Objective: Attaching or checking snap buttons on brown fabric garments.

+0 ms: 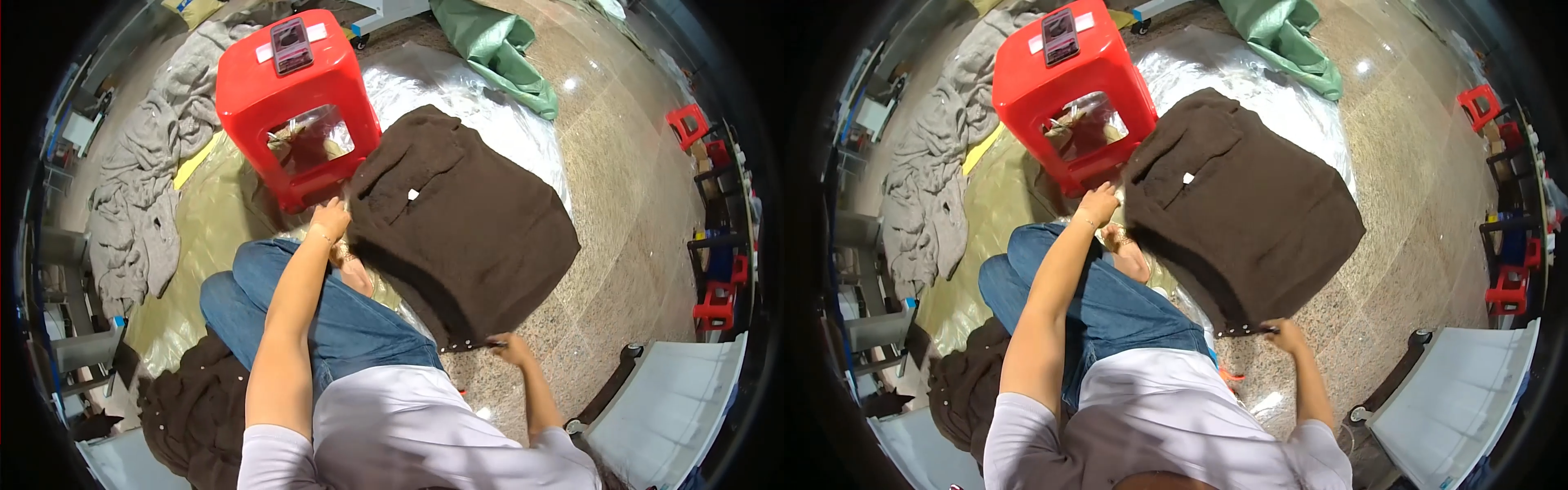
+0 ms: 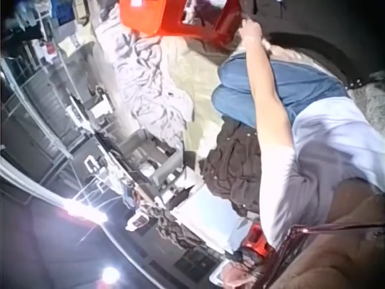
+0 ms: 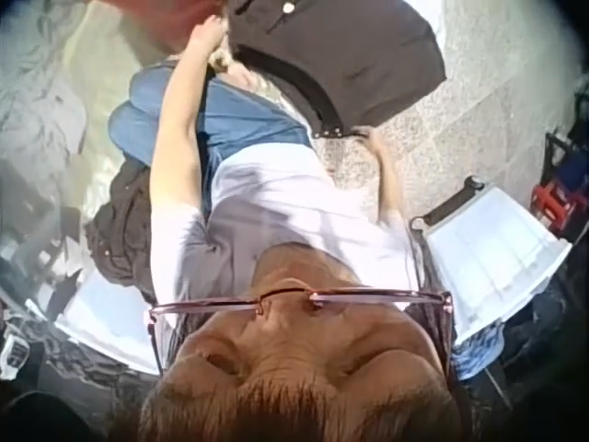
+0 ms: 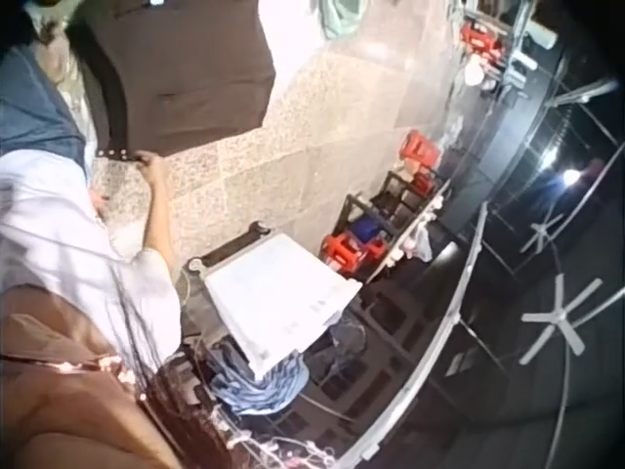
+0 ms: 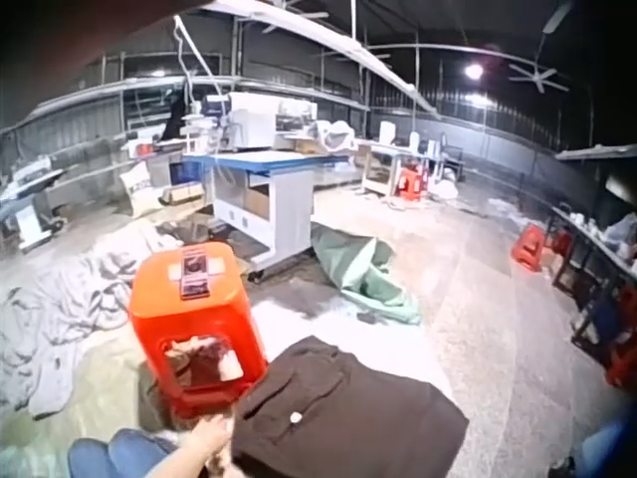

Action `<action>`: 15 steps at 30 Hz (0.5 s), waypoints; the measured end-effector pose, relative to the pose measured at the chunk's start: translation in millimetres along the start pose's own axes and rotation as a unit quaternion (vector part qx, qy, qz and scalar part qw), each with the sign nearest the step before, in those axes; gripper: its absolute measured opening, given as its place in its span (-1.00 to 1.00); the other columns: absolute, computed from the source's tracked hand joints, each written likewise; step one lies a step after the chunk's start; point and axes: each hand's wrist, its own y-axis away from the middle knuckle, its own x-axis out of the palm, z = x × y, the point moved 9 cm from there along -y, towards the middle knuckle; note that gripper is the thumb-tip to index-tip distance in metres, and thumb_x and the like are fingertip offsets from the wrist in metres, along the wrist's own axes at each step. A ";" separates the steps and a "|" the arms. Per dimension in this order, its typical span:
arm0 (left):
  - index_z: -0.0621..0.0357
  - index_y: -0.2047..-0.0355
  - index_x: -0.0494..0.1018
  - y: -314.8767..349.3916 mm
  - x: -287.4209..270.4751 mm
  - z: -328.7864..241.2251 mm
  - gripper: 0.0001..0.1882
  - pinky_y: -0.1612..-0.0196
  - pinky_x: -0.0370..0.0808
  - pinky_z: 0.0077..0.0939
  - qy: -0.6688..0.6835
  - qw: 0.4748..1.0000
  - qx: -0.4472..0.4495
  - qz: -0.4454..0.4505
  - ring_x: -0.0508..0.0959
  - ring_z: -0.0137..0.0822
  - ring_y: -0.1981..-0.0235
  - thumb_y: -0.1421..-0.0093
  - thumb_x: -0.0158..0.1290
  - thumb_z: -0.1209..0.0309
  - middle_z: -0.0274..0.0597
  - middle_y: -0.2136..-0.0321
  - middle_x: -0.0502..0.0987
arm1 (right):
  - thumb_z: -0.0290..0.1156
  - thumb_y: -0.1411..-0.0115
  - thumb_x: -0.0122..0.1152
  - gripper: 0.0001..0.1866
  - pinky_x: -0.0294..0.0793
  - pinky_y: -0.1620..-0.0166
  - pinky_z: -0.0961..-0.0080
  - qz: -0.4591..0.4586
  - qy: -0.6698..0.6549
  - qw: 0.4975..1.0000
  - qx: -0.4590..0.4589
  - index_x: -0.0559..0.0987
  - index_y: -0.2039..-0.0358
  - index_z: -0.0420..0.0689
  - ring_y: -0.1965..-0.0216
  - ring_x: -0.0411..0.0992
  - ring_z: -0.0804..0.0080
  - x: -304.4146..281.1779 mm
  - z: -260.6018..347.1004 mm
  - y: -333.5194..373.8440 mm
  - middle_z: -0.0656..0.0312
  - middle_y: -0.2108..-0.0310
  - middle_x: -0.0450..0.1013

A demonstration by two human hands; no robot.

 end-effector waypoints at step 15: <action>0.10 0.12 0.52 407.5 -87.5 107.4 -0.71 -0.26 0.20 -0.03 0.155 0.770 -0.442 -0.433 0.23 0.06 -0.26 -0.10 0.15 0.46 0.01 -0.15 0.37 | -0.61 -0.22 0.07 -0.87 0.51 0.44 0.56 -0.046 -0.079 0.973 -0.214 0.55 0.25 -0.35 0.52 0.48 0.52 22.8 240.2 -117.0 0.14 0.42 0.55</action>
